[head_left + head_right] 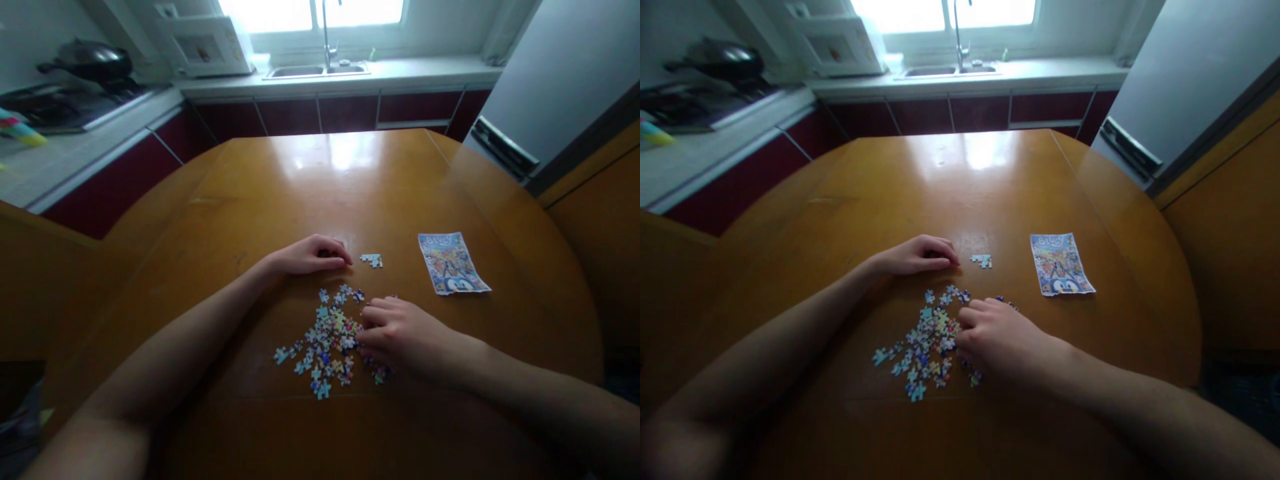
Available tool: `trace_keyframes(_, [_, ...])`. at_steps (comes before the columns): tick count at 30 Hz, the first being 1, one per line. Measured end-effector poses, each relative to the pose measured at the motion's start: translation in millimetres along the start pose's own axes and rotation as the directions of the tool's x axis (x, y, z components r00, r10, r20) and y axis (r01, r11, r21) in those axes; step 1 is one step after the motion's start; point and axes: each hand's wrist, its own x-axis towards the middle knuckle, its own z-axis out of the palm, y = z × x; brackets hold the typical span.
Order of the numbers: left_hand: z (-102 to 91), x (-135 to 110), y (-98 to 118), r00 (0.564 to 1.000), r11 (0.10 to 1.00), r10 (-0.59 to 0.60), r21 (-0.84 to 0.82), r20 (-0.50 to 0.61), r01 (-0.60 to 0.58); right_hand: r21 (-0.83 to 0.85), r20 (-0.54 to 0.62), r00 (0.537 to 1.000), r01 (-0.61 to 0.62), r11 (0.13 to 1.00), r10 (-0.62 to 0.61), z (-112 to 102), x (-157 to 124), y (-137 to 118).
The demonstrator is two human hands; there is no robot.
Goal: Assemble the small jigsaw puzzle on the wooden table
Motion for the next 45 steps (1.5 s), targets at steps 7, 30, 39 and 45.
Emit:
trace_keyframes(7, [1.0,-0.7,0.3,1.0,1.0,0.022,0.001,0.005,-0.023,-0.195,0.025,0.995,0.099,0.976,-0.096,10.8,-15.4,-33.8])
trace_keyframes(30, [13.2,-54.7,63.9,0.944,0.954,-0.194,0.174,-0.268,0.246,0.039,-0.169,0.985,0.026,0.999,-0.019,-11.7,-6.1,-20.0])
trace_keyframes(39, [84.3,-130.1,97.7,0.887,0.844,-0.405,0.282,-0.219,0.455,0.152,-0.287,0.953,-0.058,0.987,0.1,-16.6,-9.6,-18.8])
trace_keyframes(45, [110.5,-135.0,98.4,0.825,0.796,-0.459,0.26,-0.328,0.546,0.152,-0.341,0.927,-0.108,0.982,0.155,-19.2,-11.0,-4.3])
